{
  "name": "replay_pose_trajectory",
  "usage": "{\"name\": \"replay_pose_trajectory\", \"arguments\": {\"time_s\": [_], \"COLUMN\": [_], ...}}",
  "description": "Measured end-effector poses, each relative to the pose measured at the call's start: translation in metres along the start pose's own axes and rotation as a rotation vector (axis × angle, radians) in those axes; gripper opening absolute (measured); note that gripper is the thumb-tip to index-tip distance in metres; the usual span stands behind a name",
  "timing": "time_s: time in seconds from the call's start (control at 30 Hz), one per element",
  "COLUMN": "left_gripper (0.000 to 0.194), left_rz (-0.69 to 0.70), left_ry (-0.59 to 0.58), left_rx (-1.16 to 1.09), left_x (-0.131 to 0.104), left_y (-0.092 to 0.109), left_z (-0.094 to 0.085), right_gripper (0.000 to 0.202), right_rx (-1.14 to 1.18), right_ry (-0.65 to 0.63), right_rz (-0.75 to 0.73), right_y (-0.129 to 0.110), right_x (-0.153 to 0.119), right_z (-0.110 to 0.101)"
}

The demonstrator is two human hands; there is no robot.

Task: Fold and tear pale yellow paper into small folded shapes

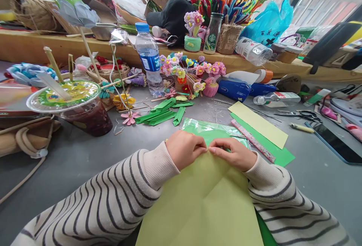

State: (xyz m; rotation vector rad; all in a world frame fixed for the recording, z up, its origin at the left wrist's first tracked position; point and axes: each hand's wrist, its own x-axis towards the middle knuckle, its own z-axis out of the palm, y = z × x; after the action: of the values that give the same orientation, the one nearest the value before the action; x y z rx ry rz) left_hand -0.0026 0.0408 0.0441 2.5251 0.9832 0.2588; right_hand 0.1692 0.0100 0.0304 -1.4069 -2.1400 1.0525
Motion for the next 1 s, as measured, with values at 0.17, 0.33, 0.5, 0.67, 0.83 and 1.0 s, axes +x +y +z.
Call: {"name": "replay_pose_trajectory", "arguments": {"time_s": [0.17,0.33,0.5,0.67,0.83,1.0], "left_gripper": [0.021,0.022,0.022,0.023,0.023,0.023], "left_rz": [0.015,0.049,0.07,0.079,0.091,0.095], "left_ry": [0.017,0.043,0.057,0.062,0.07,0.067], "left_rx": [0.038,0.07,0.099,0.128,0.14,0.136], "left_x": [-0.0005,-0.0011,-0.0012,-0.0007,-0.0008,-0.0002], "left_y": [0.0004,0.0012,0.002,0.0017,0.0023,0.0037], "left_z": [0.0011,0.0026,0.0019,0.0016,0.0024,0.0016], "right_gripper": [0.023,0.023,0.025,0.025,0.024,0.025], "right_rx": [-0.004,0.004,0.018,0.067,0.082,0.095], "right_ry": [0.001,0.006,-0.004,-0.014,-0.019,-0.026], "right_rz": [0.006,0.009,0.013,0.031,0.031,0.043], "right_y": [-0.0005,0.0007,0.0022,0.0023,0.0035,0.0038], "right_x": [-0.0001,-0.0002,-0.0003,0.0005,0.001,0.0022], "right_z": [-0.0007,-0.0009,-0.0011,-0.0014,-0.0017,-0.0009]}}
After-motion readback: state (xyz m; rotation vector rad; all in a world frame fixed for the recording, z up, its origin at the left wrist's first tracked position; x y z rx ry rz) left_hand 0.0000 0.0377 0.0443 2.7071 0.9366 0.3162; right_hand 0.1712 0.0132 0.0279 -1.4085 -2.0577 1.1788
